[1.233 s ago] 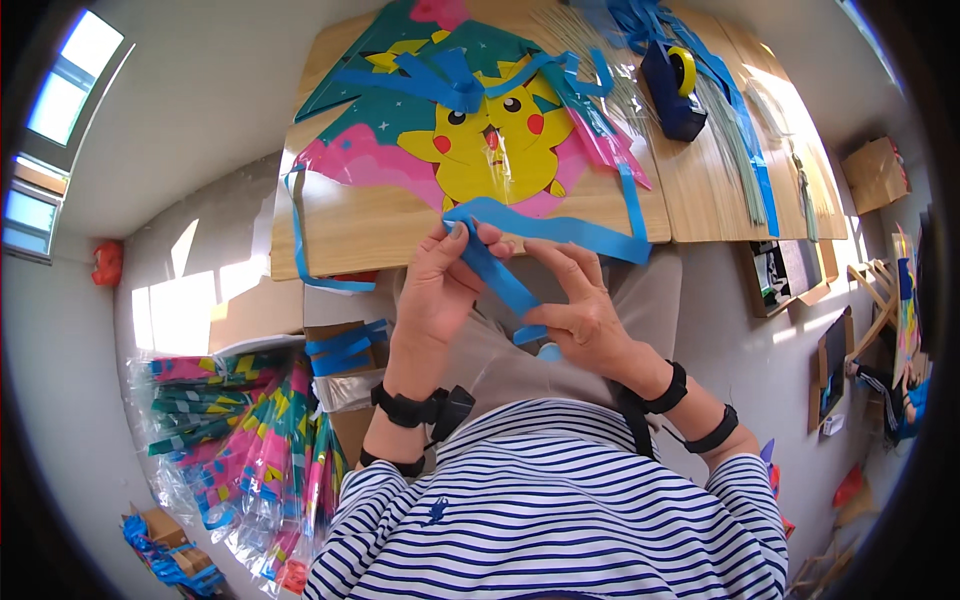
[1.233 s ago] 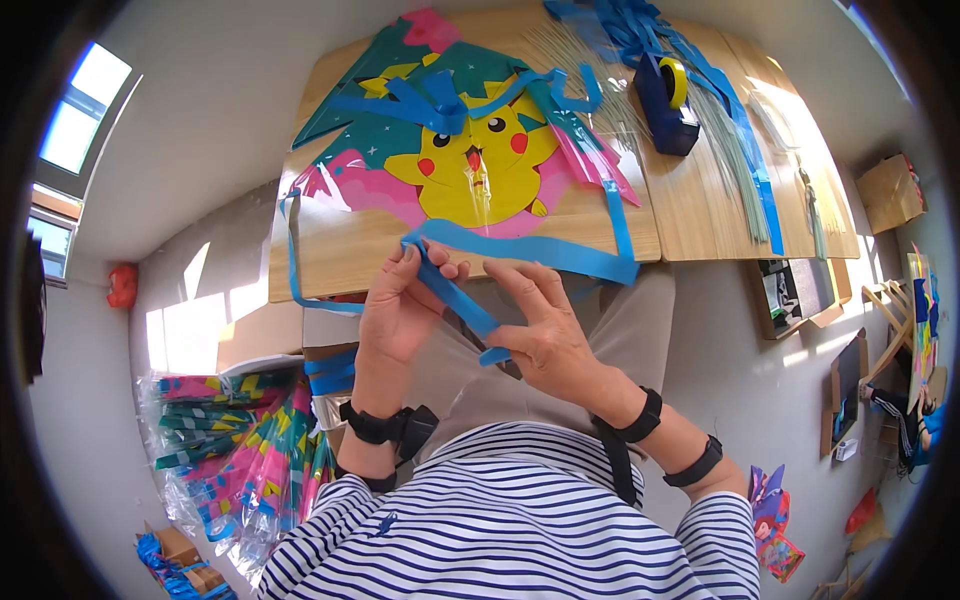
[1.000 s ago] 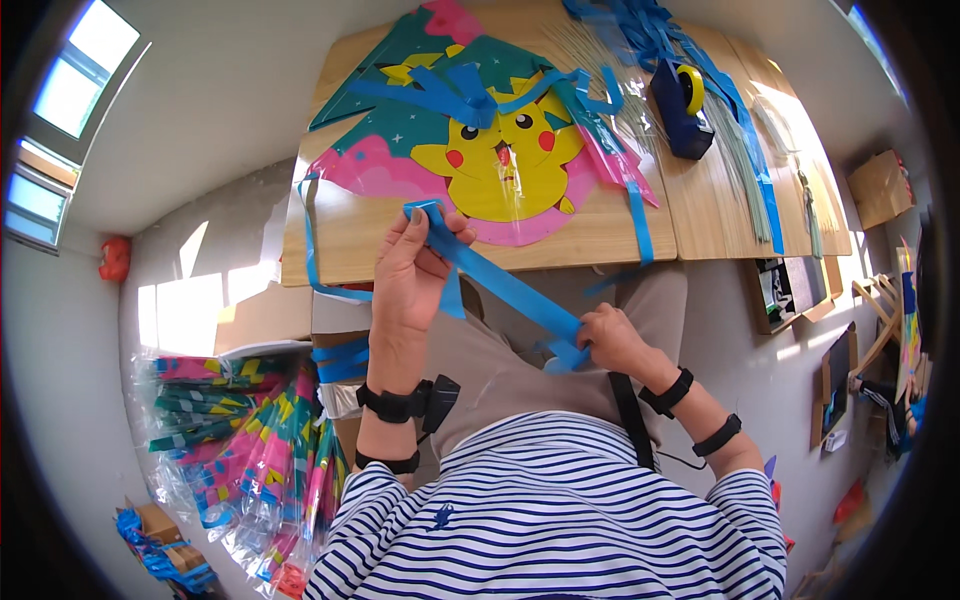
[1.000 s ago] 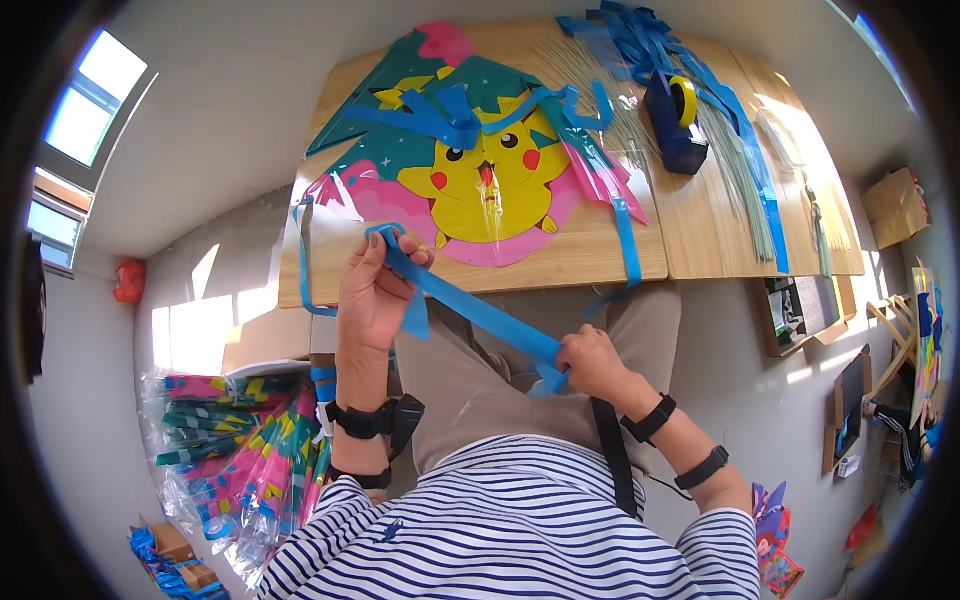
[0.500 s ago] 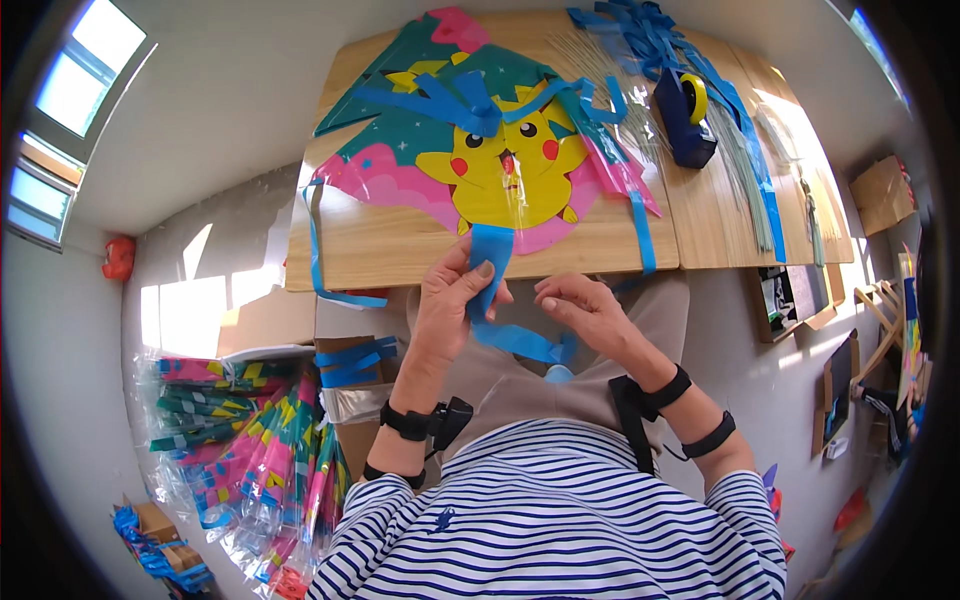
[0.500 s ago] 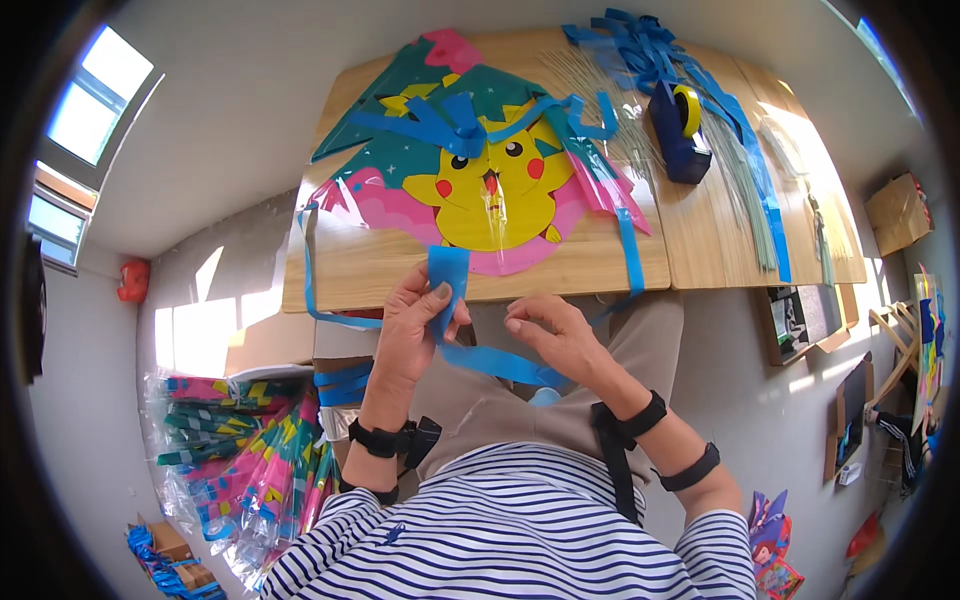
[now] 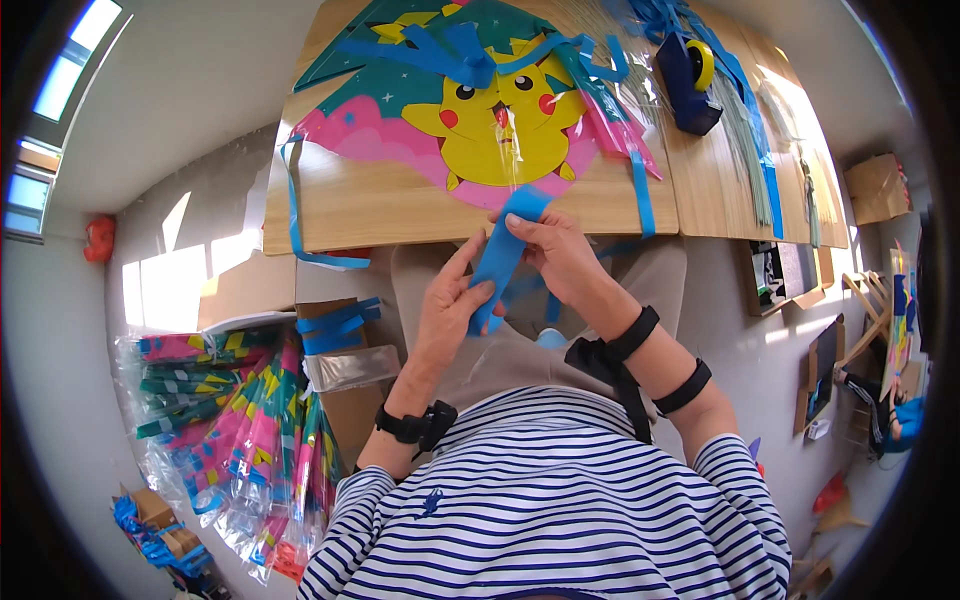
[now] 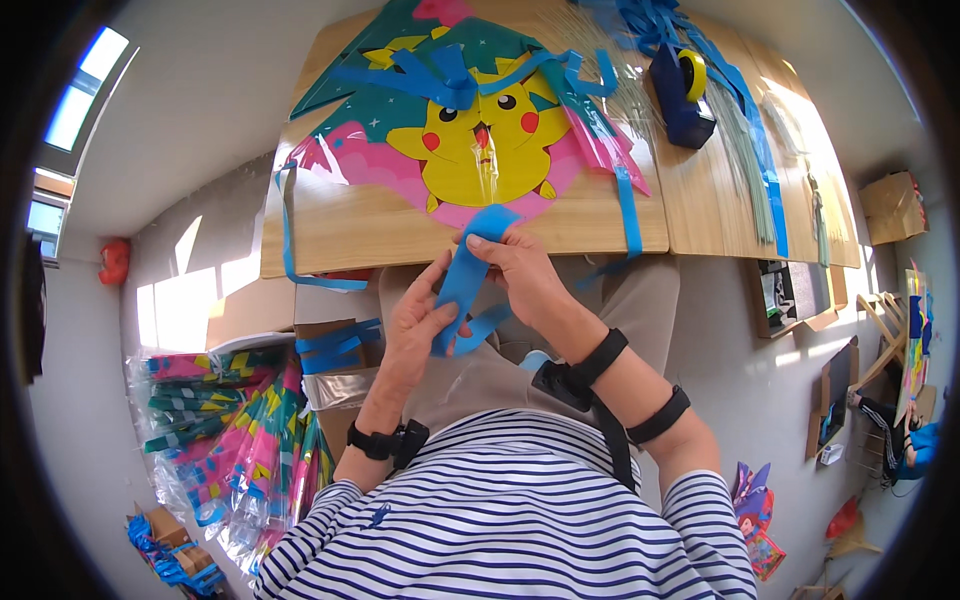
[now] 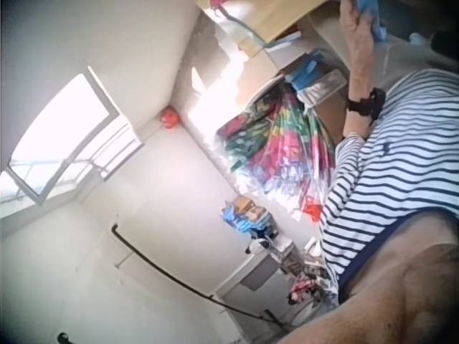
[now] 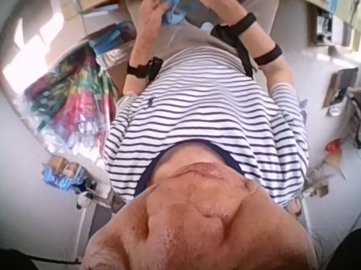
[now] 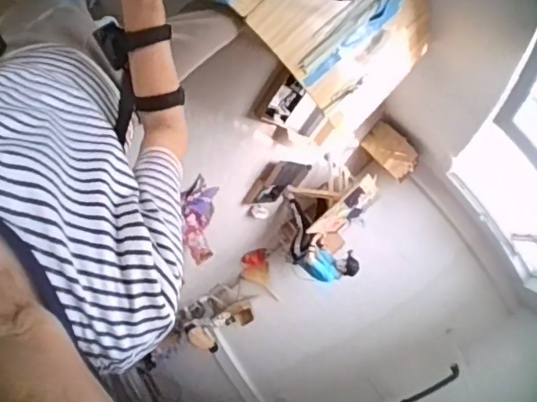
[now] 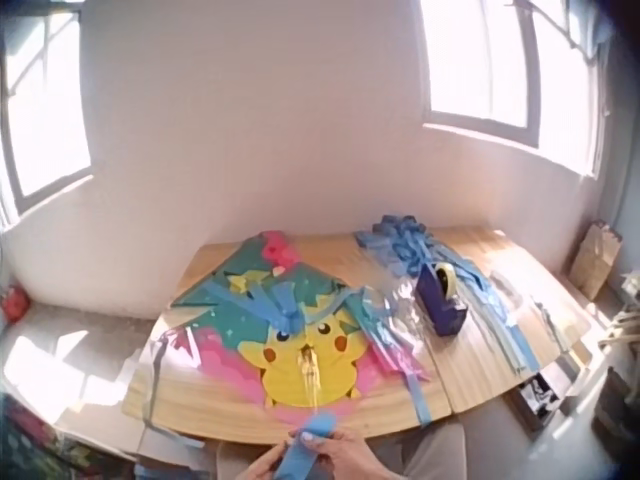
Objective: Assemble a character kite by taping structural materials and streamers to the kite body.
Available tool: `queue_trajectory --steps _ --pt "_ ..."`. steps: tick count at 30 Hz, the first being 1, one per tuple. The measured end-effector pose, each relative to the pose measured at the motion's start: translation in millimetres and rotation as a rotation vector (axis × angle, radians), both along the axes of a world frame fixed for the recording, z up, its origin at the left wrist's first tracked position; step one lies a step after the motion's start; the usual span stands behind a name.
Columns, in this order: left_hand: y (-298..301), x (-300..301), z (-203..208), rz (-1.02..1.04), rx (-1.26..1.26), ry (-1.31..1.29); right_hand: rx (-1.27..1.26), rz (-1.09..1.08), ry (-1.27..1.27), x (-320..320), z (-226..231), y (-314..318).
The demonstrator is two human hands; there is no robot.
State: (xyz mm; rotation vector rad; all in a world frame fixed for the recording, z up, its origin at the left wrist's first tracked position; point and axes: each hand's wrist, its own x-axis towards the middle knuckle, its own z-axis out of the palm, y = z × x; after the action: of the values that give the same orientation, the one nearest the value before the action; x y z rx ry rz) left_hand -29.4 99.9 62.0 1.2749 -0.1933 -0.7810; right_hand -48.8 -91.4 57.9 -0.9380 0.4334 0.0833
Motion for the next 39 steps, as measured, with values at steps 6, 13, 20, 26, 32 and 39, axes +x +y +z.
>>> queue_trajectory --steps 6,13,20,26,32,39 --pt "10 -2 -44 0.022 0.391 -0.291 -0.100 0.229 0.216 7 -66 0" --pt "-11 23 -30 -0.046 0.529 -1.075 -0.067 0.204 0.304 13 -108 6" --pt "-41 34 -54 -0.171 0.686 -1.311 -0.009 0.091 0.317 19 -119 6" --pt "-45 39 -74 -0.192 0.745 -1.350 -0.026 0.080 0.296 19 -119 8" --pt "-48 40 -76 -0.183 0.782 -1.366 0.017 0.028 0.269 18 -118 12" --pt "-49 43 -78 -0.174 0.791 -1.385 0.040 -0.012 0.292 20 -120 16"
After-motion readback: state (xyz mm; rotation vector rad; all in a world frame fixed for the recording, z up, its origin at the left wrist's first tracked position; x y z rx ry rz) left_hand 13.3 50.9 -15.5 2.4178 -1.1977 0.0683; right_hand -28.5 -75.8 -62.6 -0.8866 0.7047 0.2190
